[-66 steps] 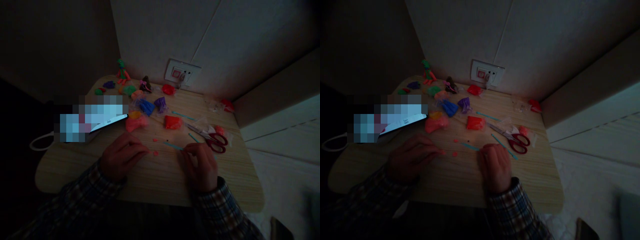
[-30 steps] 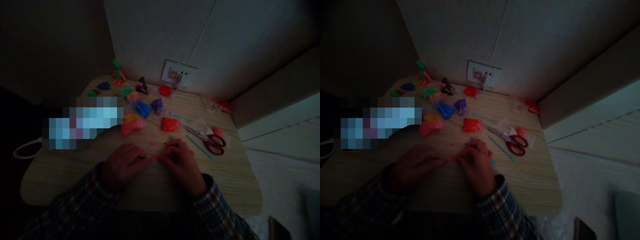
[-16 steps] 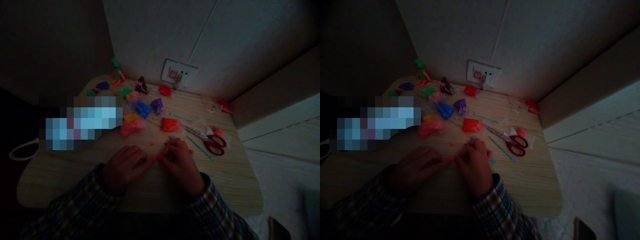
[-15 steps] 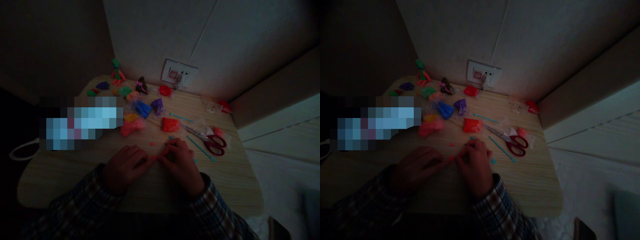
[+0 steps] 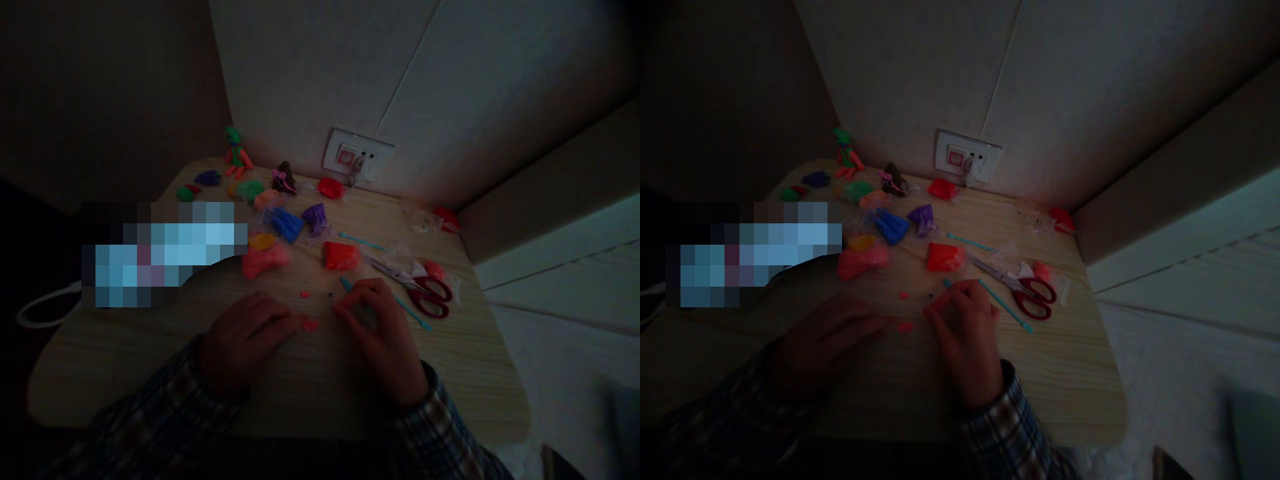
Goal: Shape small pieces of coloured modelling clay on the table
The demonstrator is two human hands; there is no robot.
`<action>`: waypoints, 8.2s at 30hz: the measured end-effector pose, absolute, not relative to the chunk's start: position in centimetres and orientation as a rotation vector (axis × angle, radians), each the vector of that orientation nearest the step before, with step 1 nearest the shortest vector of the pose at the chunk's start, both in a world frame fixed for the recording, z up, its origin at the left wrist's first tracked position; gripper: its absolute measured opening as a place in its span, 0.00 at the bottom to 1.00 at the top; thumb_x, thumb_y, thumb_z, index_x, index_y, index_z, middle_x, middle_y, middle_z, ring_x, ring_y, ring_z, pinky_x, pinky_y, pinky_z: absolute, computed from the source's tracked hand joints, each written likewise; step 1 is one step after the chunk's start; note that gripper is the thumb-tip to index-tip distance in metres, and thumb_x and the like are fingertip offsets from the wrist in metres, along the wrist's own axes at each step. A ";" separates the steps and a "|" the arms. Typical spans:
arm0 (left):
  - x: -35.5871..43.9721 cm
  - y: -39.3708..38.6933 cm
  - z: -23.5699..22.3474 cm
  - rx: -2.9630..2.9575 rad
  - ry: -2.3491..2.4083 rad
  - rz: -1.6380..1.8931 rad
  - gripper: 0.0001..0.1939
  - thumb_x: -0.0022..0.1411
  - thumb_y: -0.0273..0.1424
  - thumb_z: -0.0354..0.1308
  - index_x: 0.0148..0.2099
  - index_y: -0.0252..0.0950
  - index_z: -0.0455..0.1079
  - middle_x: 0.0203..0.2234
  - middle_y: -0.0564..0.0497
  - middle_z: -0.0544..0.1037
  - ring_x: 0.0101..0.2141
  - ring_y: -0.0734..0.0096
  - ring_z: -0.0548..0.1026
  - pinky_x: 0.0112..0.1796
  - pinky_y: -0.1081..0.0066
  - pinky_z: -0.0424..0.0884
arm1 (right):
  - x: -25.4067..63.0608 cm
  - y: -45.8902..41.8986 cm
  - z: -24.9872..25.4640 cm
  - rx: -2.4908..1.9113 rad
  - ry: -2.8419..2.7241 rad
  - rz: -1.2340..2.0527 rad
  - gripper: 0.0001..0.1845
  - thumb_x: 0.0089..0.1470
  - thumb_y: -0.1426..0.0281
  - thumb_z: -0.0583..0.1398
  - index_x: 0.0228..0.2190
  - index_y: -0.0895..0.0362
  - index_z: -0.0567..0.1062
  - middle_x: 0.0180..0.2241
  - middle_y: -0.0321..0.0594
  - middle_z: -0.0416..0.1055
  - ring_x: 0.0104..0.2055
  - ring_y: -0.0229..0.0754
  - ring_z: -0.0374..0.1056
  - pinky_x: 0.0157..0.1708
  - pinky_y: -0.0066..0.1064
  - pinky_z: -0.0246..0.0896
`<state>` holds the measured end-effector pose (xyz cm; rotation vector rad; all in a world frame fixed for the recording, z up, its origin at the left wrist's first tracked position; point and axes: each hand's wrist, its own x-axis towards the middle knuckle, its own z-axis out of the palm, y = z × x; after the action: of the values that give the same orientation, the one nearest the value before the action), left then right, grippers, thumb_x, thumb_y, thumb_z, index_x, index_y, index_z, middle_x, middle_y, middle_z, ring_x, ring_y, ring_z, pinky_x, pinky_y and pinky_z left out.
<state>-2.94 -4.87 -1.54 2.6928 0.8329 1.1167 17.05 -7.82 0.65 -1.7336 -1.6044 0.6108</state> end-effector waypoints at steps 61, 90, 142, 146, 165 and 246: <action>-2.3 -3.0 -1.6 2.511 1.001 0.932 0.12 0.66 0.27 0.49 0.48 0.37 0.71 0.35 0.51 0.78 0.39 0.67 0.76 0.42 0.67 0.75 | 19.7 -7.5 0.9 -1.744 -1.732 0.801 0.05 0.54 0.72 0.54 0.27 0.56 0.67 0.25 0.36 0.68 0.28 0.38 0.63 0.28 0.29 0.56; -3.9 -3.9 -1.2 2.597 1.065 1.056 0.08 0.63 0.27 0.53 0.36 0.35 0.74 0.30 0.49 0.75 0.33 0.69 0.73 0.35 0.69 0.73 | 16.3 -4.6 0.7 -1.791 -1.852 0.808 0.07 0.48 0.72 0.64 0.23 0.58 0.70 0.25 0.33 0.69 0.28 0.37 0.63 0.30 0.29 0.51; -2.3 -1.8 -1.7 2.334 1.000 0.744 0.02 0.58 0.24 0.59 0.33 0.35 0.72 0.34 0.50 0.73 0.39 0.65 0.71 0.43 0.63 0.70 | 21.7 -8.3 -1.6 -1.826 -1.792 0.201 0.06 0.56 0.68 0.55 0.29 0.54 0.70 0.33 0.40 0.69 0.38 0.46 0.66 0.40 0.41 0.55; -2.3 -1.8 -1.7 2.308 0.997 0.748 0.03 0.59 0.25 0.57 0.33 0.35 0.71 0.34 0.50 0.73 0.39 0.65 0.71 0.43 0.63 0.70 | 21.8 -8.2 -1.7 -1.816 -1.765 0.242 0.06 0.56 0.68 0.55 0.29 0.54 0.70 0.34 0.41 0.68 0.38 0.47 0.65 0.39 0.41 0.57; -2.1 -2.4 -1.0 2.394 0.938 0.840 0.05 0.58 0.31 0.60 0.31 0.36 0.73 0.36 0.48 0.74 0.42 0.61 0.69 0.44 0.57 0.67 | 21.6 -8.6 -2.0 -1.804 -1.741 0.080 0.09 0.54 0.68 0.55 0.39 0.54 0.70 0.46 0.45 0.67 0.50 0.52 0.62 0.42 0.43 0.53; -2.4 -4.9 -1.6 2.588 0.842 1.117 0.06 0.59 0.24 0.54 0.37 0.35 0.71 0.36 0.46 0.72 0.39 0.63 0.69 0.41 0.62 0.68 | 16.8 -8.3 -0.7 -1.812 -1.750 0.679 0.11 0.47 0.65 0.64 0.21 0.55 0.68 0.43 0.43 0.66 0.48 0.52 0.61 0.45 0.47 0.52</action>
<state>-2.45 -4.86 -1.62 2.5884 0.8422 1.1173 16.78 -8.31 -0.73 -1.8122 -1.7497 0.6787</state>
